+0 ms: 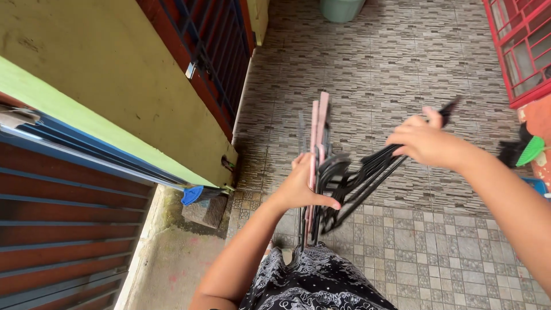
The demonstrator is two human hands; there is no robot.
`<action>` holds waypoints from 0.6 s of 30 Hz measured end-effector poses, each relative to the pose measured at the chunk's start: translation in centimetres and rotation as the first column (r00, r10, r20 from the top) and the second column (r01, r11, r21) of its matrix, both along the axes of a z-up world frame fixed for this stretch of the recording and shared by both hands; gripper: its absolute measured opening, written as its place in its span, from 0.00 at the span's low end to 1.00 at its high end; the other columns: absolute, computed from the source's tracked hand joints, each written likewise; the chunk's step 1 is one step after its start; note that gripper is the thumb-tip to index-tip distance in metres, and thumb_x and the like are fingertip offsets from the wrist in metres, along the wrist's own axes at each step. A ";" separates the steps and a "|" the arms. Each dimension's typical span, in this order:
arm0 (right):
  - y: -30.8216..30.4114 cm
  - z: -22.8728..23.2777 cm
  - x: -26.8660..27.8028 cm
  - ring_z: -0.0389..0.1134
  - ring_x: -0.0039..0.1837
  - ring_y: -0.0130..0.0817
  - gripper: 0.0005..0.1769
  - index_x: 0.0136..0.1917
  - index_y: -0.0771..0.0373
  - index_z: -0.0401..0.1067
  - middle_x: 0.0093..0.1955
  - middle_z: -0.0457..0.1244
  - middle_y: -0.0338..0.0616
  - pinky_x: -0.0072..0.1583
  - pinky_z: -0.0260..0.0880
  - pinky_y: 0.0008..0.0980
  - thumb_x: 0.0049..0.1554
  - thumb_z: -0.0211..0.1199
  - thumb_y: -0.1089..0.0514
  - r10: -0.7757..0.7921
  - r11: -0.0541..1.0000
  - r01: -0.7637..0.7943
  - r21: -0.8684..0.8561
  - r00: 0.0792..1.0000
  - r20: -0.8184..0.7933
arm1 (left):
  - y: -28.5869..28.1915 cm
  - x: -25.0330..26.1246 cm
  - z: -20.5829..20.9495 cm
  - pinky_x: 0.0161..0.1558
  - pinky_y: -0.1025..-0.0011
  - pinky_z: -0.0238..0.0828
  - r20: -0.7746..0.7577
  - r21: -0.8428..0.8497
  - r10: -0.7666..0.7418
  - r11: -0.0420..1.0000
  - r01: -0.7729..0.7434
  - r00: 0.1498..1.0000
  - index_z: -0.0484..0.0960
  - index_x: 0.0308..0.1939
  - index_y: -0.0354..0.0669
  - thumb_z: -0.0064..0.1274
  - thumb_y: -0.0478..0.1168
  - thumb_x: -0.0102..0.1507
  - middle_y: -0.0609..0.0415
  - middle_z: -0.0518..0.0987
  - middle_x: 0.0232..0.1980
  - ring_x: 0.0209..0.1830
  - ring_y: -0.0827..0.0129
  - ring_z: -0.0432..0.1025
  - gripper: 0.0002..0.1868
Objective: Organizing hangers and hanging laundry on a drying rack.
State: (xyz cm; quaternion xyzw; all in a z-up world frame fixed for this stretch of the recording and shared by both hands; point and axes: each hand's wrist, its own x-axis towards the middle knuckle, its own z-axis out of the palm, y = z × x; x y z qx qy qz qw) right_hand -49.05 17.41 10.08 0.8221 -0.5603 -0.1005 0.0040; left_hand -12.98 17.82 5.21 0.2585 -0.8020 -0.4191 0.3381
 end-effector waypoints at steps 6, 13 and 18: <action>-1.0 -1.2 2.1 0.57 0.69 0.28 0.20 0.62 0.40 0.74 0.57 0.66 0.19 0.79 0.23 0.66 0.56 0.63 0.46 0.000 0.935 -0.032 0.353 0.996 0.089 | 1.4 0.2 0.6 0.78 0.51 0.39 0.140 0.060 -0.051 0.997 0.043 0.989 0.77 0.63 0.45 0.73 0.52 0.45 0.51 0.81 0.55 0.64 0.58 0.71 0.43; -0.6 -0.5 2.3 0.58 0.70 0.24 0.19 0.61 0.37 0.76 0.55 0.69 0.18 0.81 0.22 0.63 0.55 0.64 0.44 -0.069 0.889 0.033 0.457 0.996 0.061 | 3.2 0.2 0.6 0.67 0.60 0.60 0.078 0.171 0.024 0.985 -0.037 0.997 0.76 0.61 0.44 0.68 0.47 0.47 0.51 0.82 0.50 0.55 0.57 0.74 0.39; 0.3 1.1 4.3 0.63 0.61 0.27 0.19 0.51 0.47 0.79 0.36 0.72 0.31 0.83 0.27 0.60 0.49 0.69 0.38 -0.061 0.930 0.048 0.365 0.998 0.024 | 3.6 -0.6 -1.3 0.62 0.59 0.62 0.243 0.097 0.105 0.986 -0.132 0.964 0.83 0.44 0.41 0.68 0.43 0.51 0.48 0.82 0.41 0.49 0.55 0.75 0.20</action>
